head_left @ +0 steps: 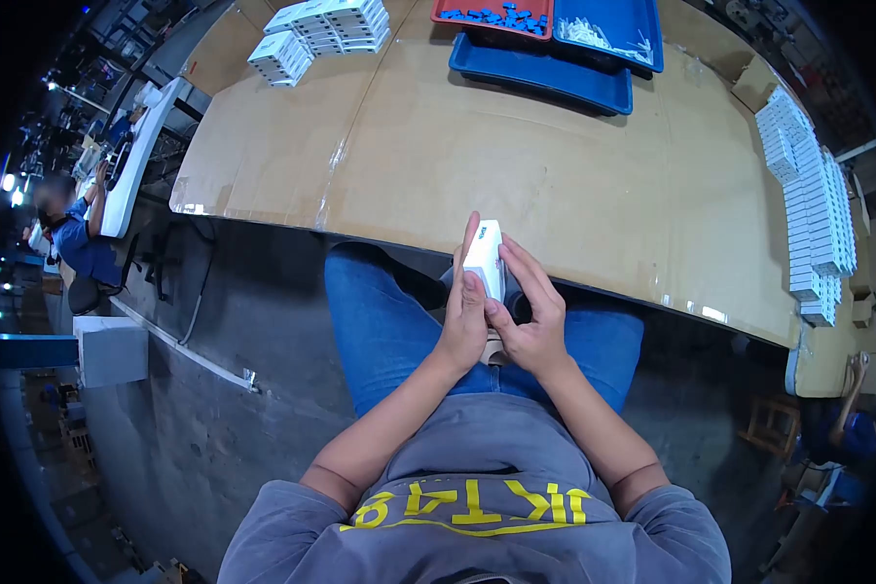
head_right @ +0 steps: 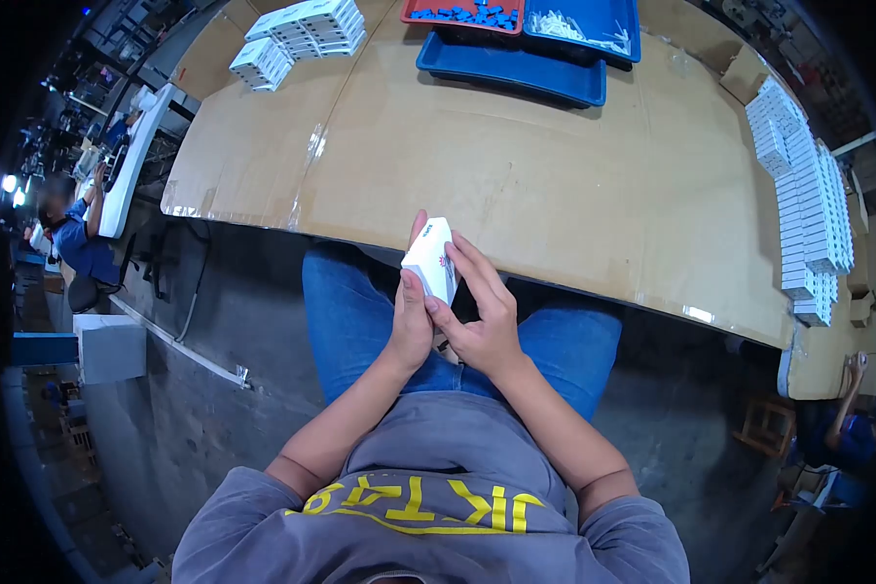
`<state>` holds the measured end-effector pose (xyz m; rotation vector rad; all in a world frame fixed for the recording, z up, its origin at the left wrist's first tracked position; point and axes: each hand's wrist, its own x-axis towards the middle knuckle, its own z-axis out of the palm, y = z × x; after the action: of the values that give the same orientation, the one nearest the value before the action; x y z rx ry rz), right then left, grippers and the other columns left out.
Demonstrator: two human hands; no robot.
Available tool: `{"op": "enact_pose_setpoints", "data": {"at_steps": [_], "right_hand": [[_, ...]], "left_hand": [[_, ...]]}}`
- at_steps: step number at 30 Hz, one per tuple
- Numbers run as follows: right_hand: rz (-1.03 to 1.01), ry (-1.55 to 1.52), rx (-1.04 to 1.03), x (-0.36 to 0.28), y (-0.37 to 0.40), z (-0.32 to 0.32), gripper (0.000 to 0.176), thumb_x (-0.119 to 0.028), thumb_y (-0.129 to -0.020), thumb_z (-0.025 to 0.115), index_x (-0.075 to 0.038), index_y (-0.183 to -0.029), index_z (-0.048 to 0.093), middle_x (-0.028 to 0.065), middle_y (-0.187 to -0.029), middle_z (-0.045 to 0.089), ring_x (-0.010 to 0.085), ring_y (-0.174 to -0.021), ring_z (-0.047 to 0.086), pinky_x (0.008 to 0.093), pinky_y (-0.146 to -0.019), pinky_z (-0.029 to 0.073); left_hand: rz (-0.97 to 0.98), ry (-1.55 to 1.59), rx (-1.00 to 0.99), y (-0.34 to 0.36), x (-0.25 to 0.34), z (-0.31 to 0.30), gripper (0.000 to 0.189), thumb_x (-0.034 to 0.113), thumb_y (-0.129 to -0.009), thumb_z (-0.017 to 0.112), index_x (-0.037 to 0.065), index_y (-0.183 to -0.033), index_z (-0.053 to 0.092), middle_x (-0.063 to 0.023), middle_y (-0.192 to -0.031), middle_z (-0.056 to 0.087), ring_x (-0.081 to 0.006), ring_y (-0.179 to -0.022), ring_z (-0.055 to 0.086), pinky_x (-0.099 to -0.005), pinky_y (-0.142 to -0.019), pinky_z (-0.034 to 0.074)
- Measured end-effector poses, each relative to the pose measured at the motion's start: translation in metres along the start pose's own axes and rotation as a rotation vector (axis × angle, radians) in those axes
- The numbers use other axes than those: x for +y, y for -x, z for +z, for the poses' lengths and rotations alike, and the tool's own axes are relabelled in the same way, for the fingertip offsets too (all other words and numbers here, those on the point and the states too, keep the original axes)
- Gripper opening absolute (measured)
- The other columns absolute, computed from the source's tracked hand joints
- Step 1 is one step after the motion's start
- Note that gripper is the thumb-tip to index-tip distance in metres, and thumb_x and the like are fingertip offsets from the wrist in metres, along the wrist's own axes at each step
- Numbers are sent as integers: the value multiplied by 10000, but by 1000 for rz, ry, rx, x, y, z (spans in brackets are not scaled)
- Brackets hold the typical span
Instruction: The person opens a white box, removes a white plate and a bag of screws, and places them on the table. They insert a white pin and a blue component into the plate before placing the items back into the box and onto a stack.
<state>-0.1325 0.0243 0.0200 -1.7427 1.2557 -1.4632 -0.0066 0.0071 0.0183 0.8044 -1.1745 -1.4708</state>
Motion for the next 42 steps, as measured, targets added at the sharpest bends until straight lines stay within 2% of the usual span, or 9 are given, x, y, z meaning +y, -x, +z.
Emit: {"op": "enact_pose_setpoints", "data": {"at_steps": [9, 15, 18, 22, 23, 25, 28, 38, 42], "right_hand": [[-133, 129, -34, 10, 9, 3, 549, -192, -980, 701, 117, -1415, 570, 348, -1469, 546, 469, -1343, 582, 470, -1118, 472], [-92, 62, -39, 7, 7, 5, 538, -187, -987, 689, 101, -1425, 568, 326, -1505, 525, 443, -1372, 565, 460, -1122, 468], [93, -66, -81, -4, -2, -2, 513, -212, -999, 676, 67, -1421, 590, 313, -1527, 506, 428, -1385, 554, 449, -1129, 463], [712, -689, -35, -20, -10, -1, 492, -259, -1073, 605, -8, -1491, 534, 200, -1457, 583, 261, -1302, 609, 381, -1068, 506], [764, -638, -68, -23, -13, -2, 525, -229, -1079, 611, 2, -1528, 468, 156, -1430, 597, 190, -1274, 603, 346, -1051, 511], [746, -665, -59, -26, -12, 1, 544, -190, -1062, 636, 29, -1525, 455, 166, -1432, 596, 189, -1275, 605, 340, -1064, 502], [681, -685, -30, -20, -5, 10, 560, -106, -1032, 665, 65, -1517, 443, 193, -1452, 582, 208, -1305, 600, 340, -1105, 480], [586, -598, 23, -29, 6, 20, 515, -102, -1059, 632, 63, -1523, 481, 191, -1455, 601, 188, -1308, 585, 326, -1089, 488], [533, -539, 41, -27, 13, 24, 491, -130, -1078, 607, 56, -1518, 494, 164, -1448, 618, 163, -1269, 594, 303, -1055, 495]], "left_hand": [[42, -114, 11, 3, -11, -8, 822, 629, -1102, 284, 6, -1638, 272, -177, -1515, 399, -283, -1430, 402, -393, -1203, 306], [109, -102, 47, 1, -17, -9, 789, 574, -1108, 344, -9, -1634, 264, -173, -1518, 396, -281, -1430, 401, -396, -1206, 305], [103, -71, 41, -2, -6, -14, 883, 610, -1052, 432, -24, -1635, 240, -188, -1532, 377, -286, -1439, 394, -404, -1203, 316], [162, -188, 12, -4, 3, -13, 1091, 669, -906, 560, -38, -1645, 179, -218, -1526, 373, -302, -1416, 416, -417, -1193, 328], [175, -241, -3, -3, -7, -17, 1105, 651, -884, 568, -31, -1652, 159, -209, -1530, 382, -293, -1427, 404, -415, -1204, 309], [251, -351, 13, -5, -17, -23, 1102, 629, -877, 579, -36, -1647, 157, -197, -1490, 426, -282, -1381, 444, -408, -1173, 349], [151, -324, 91, -3, -14, -19, 1069, 641, -904, 576, -50, -1626, 198, -195, -1459, 458, -277, -1318, 497, -405, -1114, 414], [450, -369, 203, -7, -25, -12, 806, 606, -976, 433, -79, -1397, 485, -204, -1295, 547, -249, -1111, 587, -384, -964, 491], [483, -317, 201, -7, -26, -10, 755, 511, -958, 364, -129, -1330, 512, -282, -1274, 556, -354, -1141, 607, -453, -993, 507]]}}
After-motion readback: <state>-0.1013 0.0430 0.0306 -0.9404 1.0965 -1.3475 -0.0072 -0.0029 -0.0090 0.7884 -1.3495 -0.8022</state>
